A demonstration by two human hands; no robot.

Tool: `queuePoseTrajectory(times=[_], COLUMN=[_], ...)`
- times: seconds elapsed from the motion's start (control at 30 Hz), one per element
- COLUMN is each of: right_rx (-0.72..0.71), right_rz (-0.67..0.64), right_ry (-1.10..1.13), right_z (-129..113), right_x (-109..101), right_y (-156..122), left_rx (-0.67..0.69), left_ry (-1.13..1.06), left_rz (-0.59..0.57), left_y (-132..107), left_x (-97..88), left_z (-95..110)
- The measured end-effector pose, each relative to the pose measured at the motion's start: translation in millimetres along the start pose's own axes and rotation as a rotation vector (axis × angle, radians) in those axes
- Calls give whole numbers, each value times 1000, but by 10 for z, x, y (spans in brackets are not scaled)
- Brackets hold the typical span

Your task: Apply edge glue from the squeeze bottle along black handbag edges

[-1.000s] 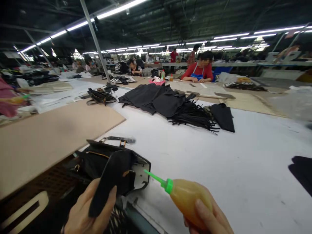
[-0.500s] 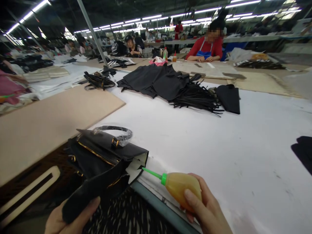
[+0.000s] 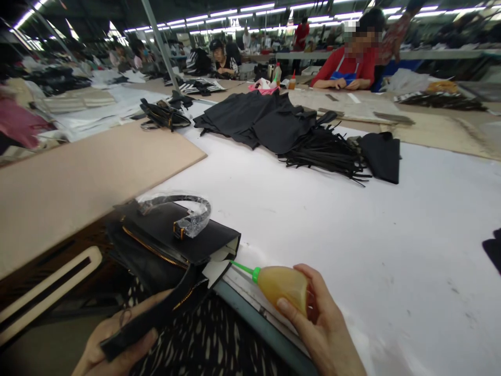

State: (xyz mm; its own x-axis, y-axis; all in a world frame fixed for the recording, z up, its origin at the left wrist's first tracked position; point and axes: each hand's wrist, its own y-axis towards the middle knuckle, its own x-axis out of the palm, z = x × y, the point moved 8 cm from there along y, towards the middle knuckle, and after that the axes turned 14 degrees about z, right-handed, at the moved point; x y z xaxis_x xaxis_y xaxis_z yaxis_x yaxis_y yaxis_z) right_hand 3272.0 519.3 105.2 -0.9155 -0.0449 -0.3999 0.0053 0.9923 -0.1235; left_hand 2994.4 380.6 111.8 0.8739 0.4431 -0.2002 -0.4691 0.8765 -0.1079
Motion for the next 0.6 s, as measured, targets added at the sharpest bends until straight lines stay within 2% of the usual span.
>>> queuePoseTrajectory(times=[0.1, 0.2, 0.37, 0.43, 0.6], right_rx=[-20, -17, -46, -38, -45], right_rz=[-49, -40, 59, 61, -8], right_ry=[-29, -50, -82, -63, -54], right_z=[87, 91, -81, -116, -122], right_x=[27, 31, 12, 11, 4], right_y=[31, 23, -37, -61, -63], left_rx=[-5, -34, -38, -39, -38], left_ry=[-45, -90, -90, -85, -52], left_rz=[-67, -19, 15, 55, 249], left_y=[-28, -49, -65, -57, -59], left_x=[23, 3, 27, 23, -16], left_z=[-106, -136, -32, 10, 116])
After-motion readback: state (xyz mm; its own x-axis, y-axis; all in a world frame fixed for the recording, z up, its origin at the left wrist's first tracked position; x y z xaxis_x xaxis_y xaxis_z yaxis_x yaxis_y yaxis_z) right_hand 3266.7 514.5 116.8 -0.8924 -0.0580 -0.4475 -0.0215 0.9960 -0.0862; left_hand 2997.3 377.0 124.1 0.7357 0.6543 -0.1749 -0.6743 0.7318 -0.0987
